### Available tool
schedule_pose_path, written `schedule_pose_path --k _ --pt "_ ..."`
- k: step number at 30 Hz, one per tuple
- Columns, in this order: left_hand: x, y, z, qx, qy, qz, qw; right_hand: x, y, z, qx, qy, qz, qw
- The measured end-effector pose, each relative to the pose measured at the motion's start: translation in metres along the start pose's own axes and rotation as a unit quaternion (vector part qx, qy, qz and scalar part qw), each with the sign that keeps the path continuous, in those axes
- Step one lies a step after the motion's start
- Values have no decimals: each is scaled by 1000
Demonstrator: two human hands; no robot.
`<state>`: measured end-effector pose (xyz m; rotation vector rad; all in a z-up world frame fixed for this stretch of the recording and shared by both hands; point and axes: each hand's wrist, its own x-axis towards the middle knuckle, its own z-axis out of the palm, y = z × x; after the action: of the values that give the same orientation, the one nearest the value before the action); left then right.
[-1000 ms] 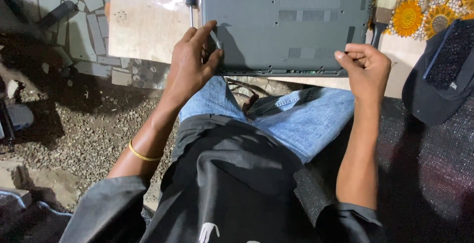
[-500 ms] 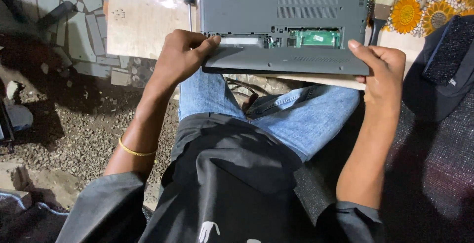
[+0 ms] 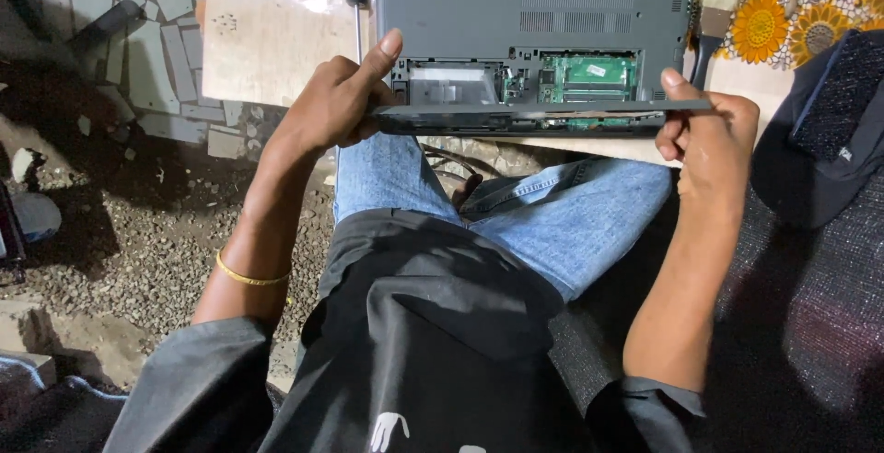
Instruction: Disassembling a laptop by removing the optical drive and back casing panels using a screwdriver.
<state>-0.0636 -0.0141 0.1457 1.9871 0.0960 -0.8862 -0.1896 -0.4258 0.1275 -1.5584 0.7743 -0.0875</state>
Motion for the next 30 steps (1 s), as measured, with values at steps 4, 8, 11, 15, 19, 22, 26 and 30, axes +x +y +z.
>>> schedule_pose_path --k 4,8,11,15,19,22,26,30 --pt "-1 -7 -1 -4 5 22 1000 -3 -2 -1 8 -24 -18 1000" --pt "-8 -2 2 62 -26 177 982 1 4 -8 -17 -29 -22 999" --pt "-8 -6 8 121 -29 226 966 5 17 -9 -21 -43 -9 999" --pt "-2 -12 11 176 -8 283 943 6 26 -4 -35 -26 -25 999" --pt "4 -12 15 210 8 246 946 10 24 3 -50 -15 -46 998" --pt "6 -14 16 227 22 239 944 10 18 6 -45 -16 -44 998" --pt "2 -5 12 223 7 216 951 3 11 5 -39 -47 -43 997" --pt "0 2 6 211 -26 225 951 4 19 -7 -60 -103 -68 990"
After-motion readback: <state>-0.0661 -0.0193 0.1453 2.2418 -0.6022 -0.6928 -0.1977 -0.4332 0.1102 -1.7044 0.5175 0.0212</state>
